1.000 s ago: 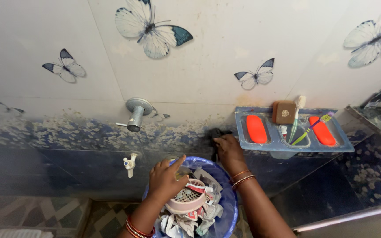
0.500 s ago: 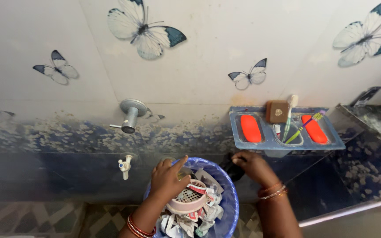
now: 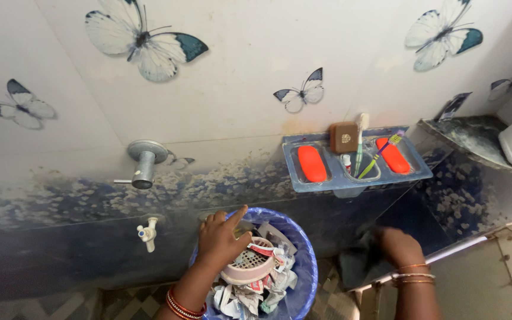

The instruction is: The person cleans a bathroom wall and a wall-mounted plastic tray using a dark cloth. They wipe the wall area above the tray and then clean the tray itself, which holds toothbrushes, toothpaste, and soap. The person also handles a toothbrush and toothpaste tube during the process.

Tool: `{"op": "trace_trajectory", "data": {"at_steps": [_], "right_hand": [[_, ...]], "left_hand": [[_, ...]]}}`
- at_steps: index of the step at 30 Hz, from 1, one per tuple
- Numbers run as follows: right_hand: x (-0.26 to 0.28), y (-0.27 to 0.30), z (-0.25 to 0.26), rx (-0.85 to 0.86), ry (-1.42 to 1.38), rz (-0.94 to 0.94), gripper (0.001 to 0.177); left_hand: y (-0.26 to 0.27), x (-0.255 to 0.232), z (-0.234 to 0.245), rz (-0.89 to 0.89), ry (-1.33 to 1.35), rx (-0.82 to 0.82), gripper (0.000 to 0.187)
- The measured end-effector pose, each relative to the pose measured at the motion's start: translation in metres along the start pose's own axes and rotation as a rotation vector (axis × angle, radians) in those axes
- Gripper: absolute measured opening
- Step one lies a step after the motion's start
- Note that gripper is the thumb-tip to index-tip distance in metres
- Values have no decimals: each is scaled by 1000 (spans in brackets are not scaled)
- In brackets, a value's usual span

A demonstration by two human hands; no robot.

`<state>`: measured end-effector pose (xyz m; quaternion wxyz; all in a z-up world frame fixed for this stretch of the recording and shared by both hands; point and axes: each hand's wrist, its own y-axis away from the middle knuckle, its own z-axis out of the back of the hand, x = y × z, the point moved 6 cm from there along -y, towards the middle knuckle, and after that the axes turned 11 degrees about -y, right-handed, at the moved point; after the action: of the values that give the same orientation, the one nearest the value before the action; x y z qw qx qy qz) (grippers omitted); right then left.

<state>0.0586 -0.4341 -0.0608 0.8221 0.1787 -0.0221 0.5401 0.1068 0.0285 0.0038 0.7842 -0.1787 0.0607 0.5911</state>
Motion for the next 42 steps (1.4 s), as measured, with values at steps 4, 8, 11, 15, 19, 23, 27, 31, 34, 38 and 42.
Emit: {"op": "trace_trajectory", "data": {"at_steps": [4,8,11,15,19,23,27,31,34,38,42], "right_hand": [[-8,13,-8,75,-1019,269,27],[-13,3,1,-45,-933,364,20],[-18,7,4,-51,-472,53,24],[-16,27,12,40,-1305,220,29],[-17,14,0,-18,-883,210,23],[-19,8,-10,91,-851,150,17],[-19,10,1,50,-1373,312,28],[-27,0,-12,71,-320,1,22],[-15,12,-11,155,-752,141,36],[25,32,23,-37,-920,417,23],[74,69,62,122,-799,356,33]], "left_hand": [[-7,-7,-5,-2,15,43,68],[-12,-17,-4,-77,22,-30,69],[-11,-19,-3,-68,17,-16,68],[-15,-20,-1,-68,16,-3,67],[-17,-23,-3,-71,8,-6,67],[-20,-21,-4,-70,0,-1,67],[-22,-21,-3,-77,7,-21,68],[-25,-19,-3,-51,-2,15,68],[-22,-15,-1,-43,2,17,68],[-20,-16,2,-49,19,-5,68],[-16,-17,10,-65,41,-82,67]]}}
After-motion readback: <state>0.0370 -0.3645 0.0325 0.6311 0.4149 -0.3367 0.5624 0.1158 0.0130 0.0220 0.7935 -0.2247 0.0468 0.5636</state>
